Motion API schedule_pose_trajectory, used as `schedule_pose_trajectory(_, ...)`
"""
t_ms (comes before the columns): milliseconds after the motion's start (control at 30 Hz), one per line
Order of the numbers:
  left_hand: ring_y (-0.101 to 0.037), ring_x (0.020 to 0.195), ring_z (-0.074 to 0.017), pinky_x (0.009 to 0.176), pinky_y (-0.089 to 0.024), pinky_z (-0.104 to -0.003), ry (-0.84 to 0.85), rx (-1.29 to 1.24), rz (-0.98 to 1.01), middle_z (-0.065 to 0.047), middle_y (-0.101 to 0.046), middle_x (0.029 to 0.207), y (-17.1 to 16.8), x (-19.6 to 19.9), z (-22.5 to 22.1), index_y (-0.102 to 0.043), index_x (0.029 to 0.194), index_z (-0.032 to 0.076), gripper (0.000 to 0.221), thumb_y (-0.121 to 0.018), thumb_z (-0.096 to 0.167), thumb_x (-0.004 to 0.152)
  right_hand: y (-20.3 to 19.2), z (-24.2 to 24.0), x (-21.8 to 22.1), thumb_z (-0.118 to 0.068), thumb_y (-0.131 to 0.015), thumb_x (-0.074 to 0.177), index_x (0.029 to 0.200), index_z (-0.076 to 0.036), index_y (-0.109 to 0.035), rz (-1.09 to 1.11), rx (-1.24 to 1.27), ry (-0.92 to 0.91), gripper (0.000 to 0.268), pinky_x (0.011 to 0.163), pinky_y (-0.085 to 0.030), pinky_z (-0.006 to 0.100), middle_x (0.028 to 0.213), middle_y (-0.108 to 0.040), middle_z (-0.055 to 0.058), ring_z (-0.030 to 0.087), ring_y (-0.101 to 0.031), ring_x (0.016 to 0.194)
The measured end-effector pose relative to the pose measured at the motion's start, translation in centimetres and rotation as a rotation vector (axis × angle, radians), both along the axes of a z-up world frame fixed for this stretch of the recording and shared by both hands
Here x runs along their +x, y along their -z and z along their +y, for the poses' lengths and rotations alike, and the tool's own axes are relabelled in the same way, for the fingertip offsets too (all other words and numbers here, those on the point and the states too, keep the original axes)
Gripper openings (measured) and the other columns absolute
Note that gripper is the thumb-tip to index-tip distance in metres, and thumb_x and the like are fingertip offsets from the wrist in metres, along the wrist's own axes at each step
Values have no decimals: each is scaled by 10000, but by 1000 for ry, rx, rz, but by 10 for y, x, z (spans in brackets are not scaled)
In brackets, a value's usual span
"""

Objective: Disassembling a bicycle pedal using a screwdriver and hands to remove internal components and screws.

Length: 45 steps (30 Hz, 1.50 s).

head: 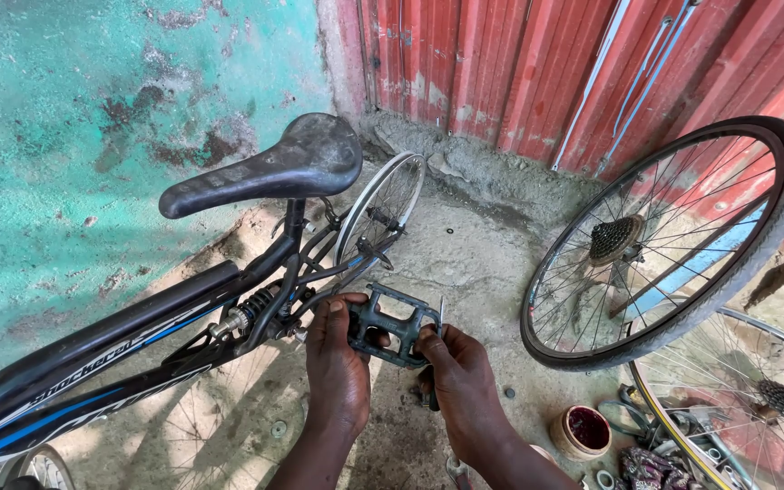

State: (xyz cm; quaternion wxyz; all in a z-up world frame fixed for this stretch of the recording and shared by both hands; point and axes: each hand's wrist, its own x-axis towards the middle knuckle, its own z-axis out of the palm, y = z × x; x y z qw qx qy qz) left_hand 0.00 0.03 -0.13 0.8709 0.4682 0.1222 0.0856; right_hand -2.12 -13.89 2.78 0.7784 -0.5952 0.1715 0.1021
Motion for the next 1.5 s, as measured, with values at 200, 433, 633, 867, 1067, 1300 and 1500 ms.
schedule_pose_trajectory(200, -569, 658, -191, 641, -499, -361, -15, 63, -76, -80, -566, 799, -2, -2, -2, -616, 1053, 10, 270, -507, 256, 1081, 2, -1, 0, -109, -587, 1018, 980, 50, -667, 17, 56, 19, 183, 584, -402, 321, 895, -613, 145, 174, -459, 633)
schedule_pose_trajectory(433, -502, 692, -193, 638, -452, -384, -89, 80, 40, -82, -545, 811, 6, -1, 2, -591, 994, 34, 366, -427, 336, 1118, -6, 2, -6, -97, -633, 1003, 1018, -19, -694, -80, -260, -166, 100, 568, -369, 337, 714, -498, 58, 155, -438, 604)
schedule_pose_trajectory(633, -469, 694, -118, 707, -440, -306, -184, -334, 337, -76, -570, 876, 20, 12, 17, -606, 1049, 3, 380, -394, 294, 1170, -7, 3, -13, -569, -255, 955, 1200, -58, -666, -394, -544, -291, 700, 748, -655, 388, 1067, -655, 78, 186, -693, 951)
schedule_pose_trajectory(867, -449, 596, -25, 576, -452, -204, -139, -543, 333, -21, -587, 858, 47, 17, 24, -603, 1125, 15, 253, -476, 233, 1132, -15, -1, -19, -137, -609, 895, 1133, -131, -782, -564, -944, -271, 294, 477, -466, 382, 633, -725, 64, 200, -601, 463)
schedule_pose_trajectory(1067, -509, 610, -33, 563, -477, -210, -71, -514, 305, -38, -628, 884, 38, 15, 19, -618, 1150, -6, 306, -464, 258, 1133, -12, 1, -20, -123, -625, 892, 1045, -160, -780, -635, -1013, -263, 221, 449, -495, 385, 634, -764, 41, 220, -664, 429)
schedule_pose_trajectory(1300, -491, 616, -37, 563, -456, -214, -116, -439, 294, -32, -619, 883, 25, 13, 17, -624, 1113, 21, 291, -442, 246, 1142, -14, -1, -20, -108, -627, 872, 1002, -152, -768, -627, -1006, -266, 198, 428, -460, 388, 603, -731, 45, 219, -614, 399)
schedule_pose_trajectory(1500, -543, 653, -97, 578, -454, -259, -145, -301, 284, -75, -668, 880, 12, 9, 10, -617, 1108, 46, 330, -442, 322, 1147, -13, -2, -21, -142, -637, 880, 932, -150, -740, -561, -1109, -286, 116, 509, -507, 418, 755, -774, 55, 262, -674, 502)
